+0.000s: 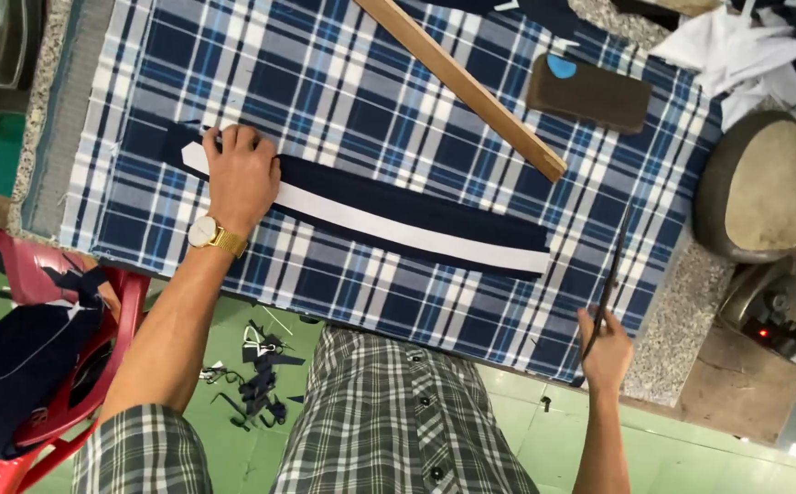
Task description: The person uses large scissors to cut a long strip of dark blue fabric along a white paper template placed on a plaid-covered table. They trim the edges of the fabric, remove the paper template, and fold the cut piece before repeating the process with another strip.
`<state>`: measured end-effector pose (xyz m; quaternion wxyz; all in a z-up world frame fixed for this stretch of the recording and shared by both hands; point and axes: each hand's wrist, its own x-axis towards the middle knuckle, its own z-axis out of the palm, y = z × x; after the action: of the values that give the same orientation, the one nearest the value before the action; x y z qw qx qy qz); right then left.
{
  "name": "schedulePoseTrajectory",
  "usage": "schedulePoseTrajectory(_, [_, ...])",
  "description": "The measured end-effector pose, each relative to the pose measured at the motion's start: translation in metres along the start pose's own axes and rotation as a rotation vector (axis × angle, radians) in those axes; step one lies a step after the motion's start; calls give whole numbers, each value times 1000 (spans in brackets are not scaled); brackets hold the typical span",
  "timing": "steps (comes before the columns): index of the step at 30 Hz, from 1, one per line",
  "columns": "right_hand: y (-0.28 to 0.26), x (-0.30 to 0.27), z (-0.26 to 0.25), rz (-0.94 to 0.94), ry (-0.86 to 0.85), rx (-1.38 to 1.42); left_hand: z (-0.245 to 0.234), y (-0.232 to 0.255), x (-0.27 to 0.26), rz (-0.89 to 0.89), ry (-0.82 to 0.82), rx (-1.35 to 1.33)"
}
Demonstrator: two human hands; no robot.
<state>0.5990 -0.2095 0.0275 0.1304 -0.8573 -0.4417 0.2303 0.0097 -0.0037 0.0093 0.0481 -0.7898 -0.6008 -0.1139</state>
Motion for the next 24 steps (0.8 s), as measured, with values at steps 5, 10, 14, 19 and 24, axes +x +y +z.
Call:
schedulePoseTrajectory(5, [5, 63, 8, 16, 15, -35, -83, 72, -21, -155, -83, -572])
schedulePoseTrajectory(10, [43, 131, 35, -239, 260, -214, -64, 95, -212, -453, -835, -713])
schedulePoseTrajectory(14, [49, 159, 43, -306, 249, -119, -11, 108, -481, -859, -1381, -242])
schedulePoseTrajectory(19, [38, 162, 29, -461, 144, -119, -46, 158, -594, -1134, -1910, -456])
schedulePoseTrajectory(24, [21, 135, 13, -500, 12, -153, -70, 162, -427, -1049, -1102, -499])
